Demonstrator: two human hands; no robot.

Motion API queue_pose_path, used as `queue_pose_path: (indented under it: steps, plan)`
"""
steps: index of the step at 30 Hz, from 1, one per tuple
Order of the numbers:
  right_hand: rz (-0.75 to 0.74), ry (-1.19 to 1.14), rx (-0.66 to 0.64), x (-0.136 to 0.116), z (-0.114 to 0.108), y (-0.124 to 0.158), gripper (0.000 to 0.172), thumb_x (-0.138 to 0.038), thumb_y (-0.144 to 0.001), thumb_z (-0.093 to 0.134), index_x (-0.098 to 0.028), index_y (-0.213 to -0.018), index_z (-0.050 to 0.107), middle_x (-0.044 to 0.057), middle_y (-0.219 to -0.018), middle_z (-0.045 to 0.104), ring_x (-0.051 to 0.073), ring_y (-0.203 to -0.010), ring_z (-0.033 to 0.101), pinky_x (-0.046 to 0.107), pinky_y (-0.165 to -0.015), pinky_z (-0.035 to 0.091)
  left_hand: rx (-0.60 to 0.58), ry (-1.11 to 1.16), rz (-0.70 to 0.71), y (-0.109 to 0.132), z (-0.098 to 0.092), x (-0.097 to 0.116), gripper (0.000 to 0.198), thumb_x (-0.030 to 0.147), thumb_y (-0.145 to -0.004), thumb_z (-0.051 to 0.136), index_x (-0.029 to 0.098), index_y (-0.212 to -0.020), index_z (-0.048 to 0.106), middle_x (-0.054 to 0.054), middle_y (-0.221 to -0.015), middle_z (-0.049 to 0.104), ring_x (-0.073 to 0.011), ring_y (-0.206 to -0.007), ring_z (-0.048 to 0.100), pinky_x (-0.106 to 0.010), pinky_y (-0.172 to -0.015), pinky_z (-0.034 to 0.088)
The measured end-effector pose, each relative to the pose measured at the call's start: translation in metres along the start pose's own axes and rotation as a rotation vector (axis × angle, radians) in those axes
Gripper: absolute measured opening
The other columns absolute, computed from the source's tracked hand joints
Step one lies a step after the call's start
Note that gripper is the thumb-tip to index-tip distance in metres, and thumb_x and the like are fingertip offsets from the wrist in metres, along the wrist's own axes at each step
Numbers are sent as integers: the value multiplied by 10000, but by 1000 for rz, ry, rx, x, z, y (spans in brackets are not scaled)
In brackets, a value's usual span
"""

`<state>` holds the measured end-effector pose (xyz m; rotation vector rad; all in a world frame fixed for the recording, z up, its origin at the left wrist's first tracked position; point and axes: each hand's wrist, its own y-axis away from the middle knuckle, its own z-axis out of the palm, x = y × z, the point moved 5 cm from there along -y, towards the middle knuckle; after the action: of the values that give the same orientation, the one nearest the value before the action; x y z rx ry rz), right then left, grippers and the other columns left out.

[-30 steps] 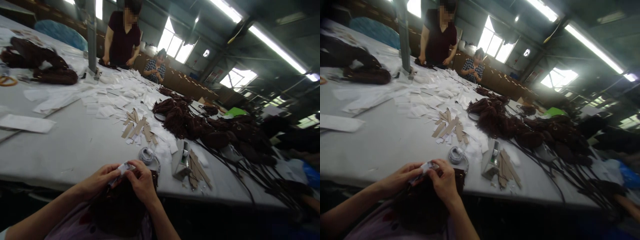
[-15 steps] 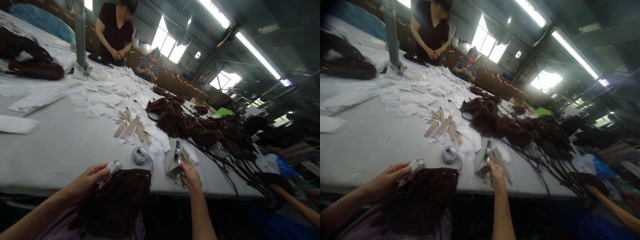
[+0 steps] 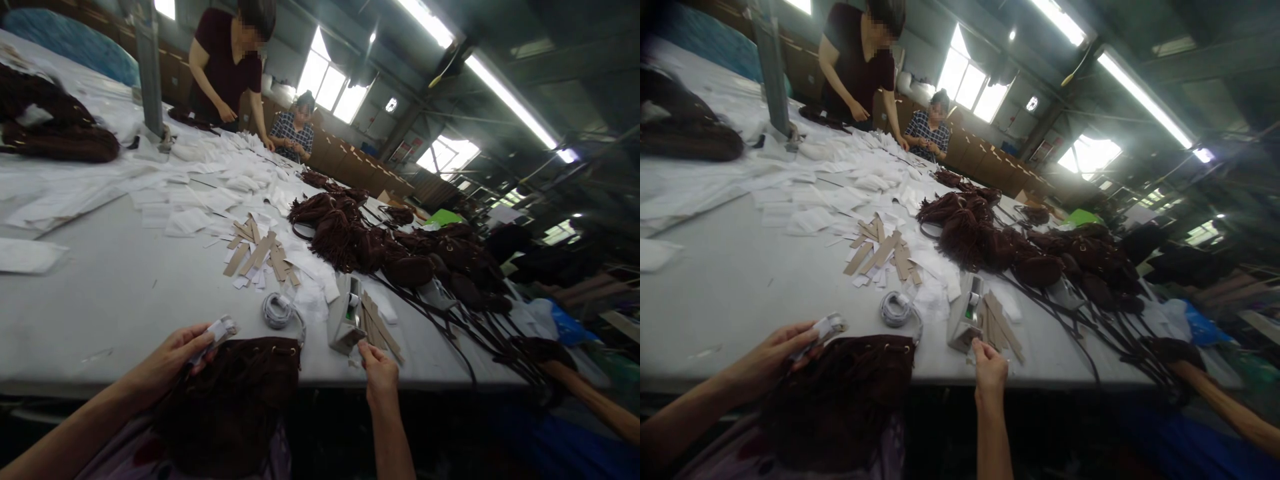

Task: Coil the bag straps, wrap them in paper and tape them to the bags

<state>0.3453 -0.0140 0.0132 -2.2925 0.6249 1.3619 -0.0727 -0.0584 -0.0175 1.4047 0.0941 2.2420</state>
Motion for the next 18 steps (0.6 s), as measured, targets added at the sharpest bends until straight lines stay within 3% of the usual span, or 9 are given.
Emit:
queue_pose_path:
  steps: [6, 10, 12, 14, 16, 18]
  plan:
    - [-12, 169, 3, 19, 3, 13, 525, -669, -617, 604, -151, -548, 654, 64, -479, 612, 176, -459, 512, 282, -459, 379, 44, -22, 24, -3, -3, 0, 341, 476, -818, 612, 137, -818, 579, 43, -601, 465, -49, -453, 316, -165, -420, 261]
    - [-18, 208, -92, 8, 19, 35, 505, -657, -625, 600, -157, -603, 665, 83, -526, 642, 228, -534, 575, 313, -526, 427, 115, -86, 51, -4, 0, 4, 366, 501, -797, 623, 139, -843, 587, 40, -635, 483, -50, -466, 343, -165, -424, 256]
    - [-65, 155, -265, -15, 45, 57, 474, -618, -681, 600, -152, -716, 682, 71, -616, 668, 227, -613, 606, 305, -588, 460, 136, -134, 97, -6, 2, 10, 382, 506, -792, 623, 135, -876, 594, 35, -655, 492, -52, -481, 359, -166, -432, 260]
    - [-135, 43, -524, -49, 79, 87, 412, -561, -746, 606, -157, -798, 671, 51, -689, 669, 201, -660, 604, 279, -621, 474, 151, -186, 150, -7, 5, 17, 390, 510, -797, 614, 129, -878, 592, 34, -653, 487, -55, -491, 374, -168, -441, 269]
    - [-183, -83, -752, -86, 110, 119, 353, -511, -797, 601, -163, -825, 654, 30, -704, 643, 167, -643, 578, 248, -597, 467, 170, -228, 182, -6, 7, 23, 391, 515, -808, 597, 128, -864, 585, 37, -646, 478, -57, -494, 382, -169, -446, 278]
    - [-238, -163, -895, -117, 134, 144, 310, -469, -826, 597, -164, -808, 645, 17, -688, 616, 146, -624, 555, 227, -577, 456, 188, -259, 197, -3, 10, 28, 398, 525, -818, 580, 130, -872, 584, 40, -643, 475, -58, -492, 385, -170, -444, 287]
